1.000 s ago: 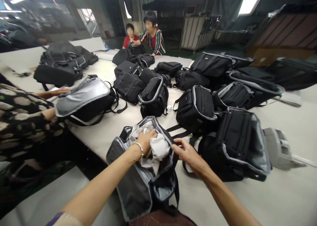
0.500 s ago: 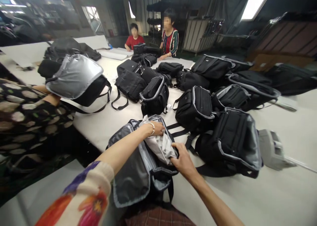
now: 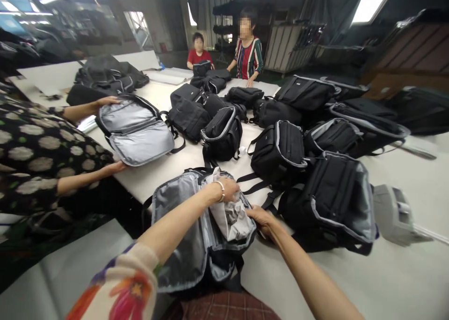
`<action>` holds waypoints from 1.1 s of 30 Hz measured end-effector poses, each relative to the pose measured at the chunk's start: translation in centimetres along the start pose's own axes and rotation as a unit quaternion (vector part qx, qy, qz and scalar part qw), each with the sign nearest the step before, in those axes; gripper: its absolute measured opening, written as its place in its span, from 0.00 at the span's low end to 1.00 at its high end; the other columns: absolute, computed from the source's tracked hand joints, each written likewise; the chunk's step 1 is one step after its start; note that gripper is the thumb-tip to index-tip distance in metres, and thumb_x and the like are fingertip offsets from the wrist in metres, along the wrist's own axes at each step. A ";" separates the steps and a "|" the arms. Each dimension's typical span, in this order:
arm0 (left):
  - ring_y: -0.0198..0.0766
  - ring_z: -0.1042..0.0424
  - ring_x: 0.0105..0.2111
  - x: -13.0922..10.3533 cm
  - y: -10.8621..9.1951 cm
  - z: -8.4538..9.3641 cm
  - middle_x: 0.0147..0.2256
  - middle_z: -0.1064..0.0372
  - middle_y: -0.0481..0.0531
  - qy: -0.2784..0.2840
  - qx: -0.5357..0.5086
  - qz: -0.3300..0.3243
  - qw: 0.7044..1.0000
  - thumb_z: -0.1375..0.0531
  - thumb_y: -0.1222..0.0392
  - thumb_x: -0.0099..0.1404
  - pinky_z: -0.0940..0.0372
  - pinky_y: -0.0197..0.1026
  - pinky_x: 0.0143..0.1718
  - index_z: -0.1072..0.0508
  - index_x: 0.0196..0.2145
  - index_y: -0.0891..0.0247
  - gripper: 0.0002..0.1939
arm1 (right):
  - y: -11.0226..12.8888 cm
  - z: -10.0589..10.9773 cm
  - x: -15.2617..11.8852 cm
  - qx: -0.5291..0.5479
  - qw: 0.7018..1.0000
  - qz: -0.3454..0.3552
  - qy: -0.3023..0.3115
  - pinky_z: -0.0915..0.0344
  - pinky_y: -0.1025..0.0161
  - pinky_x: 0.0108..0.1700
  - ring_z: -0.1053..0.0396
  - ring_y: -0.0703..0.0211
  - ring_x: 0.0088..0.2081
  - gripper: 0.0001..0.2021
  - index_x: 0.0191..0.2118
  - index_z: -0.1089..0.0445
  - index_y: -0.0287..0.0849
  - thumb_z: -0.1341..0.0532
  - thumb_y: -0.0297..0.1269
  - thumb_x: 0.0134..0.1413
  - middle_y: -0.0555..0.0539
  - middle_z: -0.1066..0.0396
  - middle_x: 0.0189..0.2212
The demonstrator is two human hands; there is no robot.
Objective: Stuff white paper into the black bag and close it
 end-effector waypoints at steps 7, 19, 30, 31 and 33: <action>0.56 0.50 0.65 -28.2 13.7 1.8 0.63 0.46 0.68 -0.506 -0.199 0.409 0.733 0.39 0.45 0.59 0.55 0.58 0.66 0.42 0.62 0.68 0.39 | 1.9 1.2 -1.9 0.041 0.995 0.077 -0.051 0.26 0.58 0.40 0.24 0.49 0.34 0.23 0.42 0.28 0.35 0.29 0.32 0.33 0.42 0.22 0.35; 0.41 0.27 0.32 -31.9 12.2 -10.8 0.34 0.26 0.53 -0.329 -0.548 0.439 0.632 0.29 0.38 0.43 0.33 0.37 0.30 0.30 0.42 0.64 0.35 | 5.6 3.8 -6.0 -0.040 0.961 0.204 -0.181 0.31 0.64 0.36 0.27 0.53 0.36 0.27 0.48 0.29 0.38 0.31 0.35 0.35 0.46 0.23 0.38; 0.42 0.25 0.32 -22.5 2.7 -0.2 0.36 0.24 0.50 -0.290 -0.621 0.274 0.675 0.32 0.48 0.53 0.29 0.39 0.34 0.31 0.50 0.62 0.29 | 7.7 3.3 -9.0 -0.175 0.915 0.243 -0.270 0.36 0.61 0.40 0.30 0.53 0.36 0.21 0.45 0.29 0.42 0.33 0.37 0.40 0.50 0.26 0.34; 0.41 0.26 0.31 -19.8 1.0 1.2 0.36 0.25 0.51 -0.285 -0.629 0.233 0.684 0.34 0.48 0.55 0.29 0.39 0.32 0.31 0.49 0.62 0.27 | 8.0 2.4 -9.5 -0.155 0.916 0.258 -0.264 0.36 0.61 0.41 0.30 0.53 0.37 0.21 0.45 0.29 0.43 0.33 0.36 0.40 0.50 0.26 0.34; 0.38 0.26 0.31 -13.6 -2.4 3.7 0.38 0.27 0.53 -0.292 -0.613 0.118 0.724 0.38 0.48 0.61 0.30 0.37 0.32 0.32 0.47 0.63 0.21 | 8.8 0.7 -10.6 -0.083 0.923 0.300 -0.225 0.36 0.61 0.43 0.31 0.52 0.39 0.21 0.45 0.29 0.44 0.32 0.38 0.41 0.49 0.26 0.37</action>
Point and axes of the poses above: each hand's wrist, its own x-axis towards the middle knuckle, its own z-axis out of the back of the hand, y = z × x, the point moved 10 cm from there along x, towards the middle knuckle
